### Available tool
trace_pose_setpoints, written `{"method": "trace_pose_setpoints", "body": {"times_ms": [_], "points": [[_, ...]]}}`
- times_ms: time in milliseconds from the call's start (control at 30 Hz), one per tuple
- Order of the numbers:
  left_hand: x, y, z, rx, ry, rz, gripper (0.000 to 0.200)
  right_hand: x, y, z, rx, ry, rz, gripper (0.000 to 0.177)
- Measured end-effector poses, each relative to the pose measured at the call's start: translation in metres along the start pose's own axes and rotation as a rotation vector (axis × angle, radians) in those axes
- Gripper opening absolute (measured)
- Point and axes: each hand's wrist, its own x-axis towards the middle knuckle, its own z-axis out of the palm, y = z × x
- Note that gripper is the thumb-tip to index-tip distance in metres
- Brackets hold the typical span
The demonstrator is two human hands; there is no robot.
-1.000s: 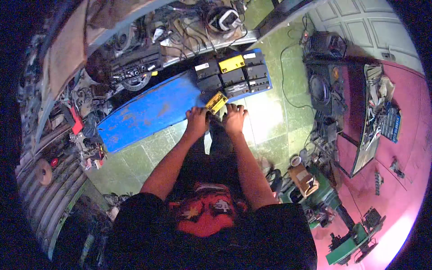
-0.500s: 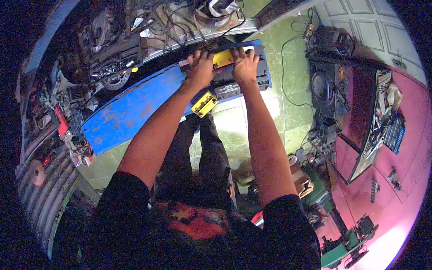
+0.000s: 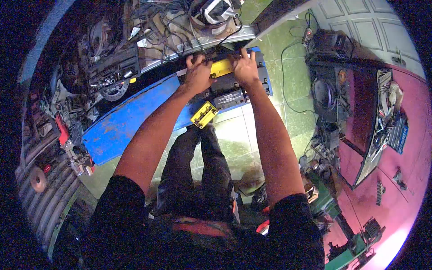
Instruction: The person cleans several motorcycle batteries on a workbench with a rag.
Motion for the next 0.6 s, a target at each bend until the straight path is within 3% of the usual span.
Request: {"method": "trace_pose_setpoints", "body": {"times_ms": [400,467,600], "points": [[-0.027,0.006,-0.046,-0.101,0.175,0.037,0.056,-0.031,-0.010,-0.066,0.103,0.169,-0.004,0.047],[-0.033,0.009,-0.069,-0.092,0.147,0.039,0.059,-0.040,-0.013,-0.090,0.156,0.143,0.026,0.046],[-0.049,0.013,-0.113,-0.153,0.194,0.122,0.068,-0.064,-0.015,-0.128,0.195,0.327,0.023,0.050]]}}
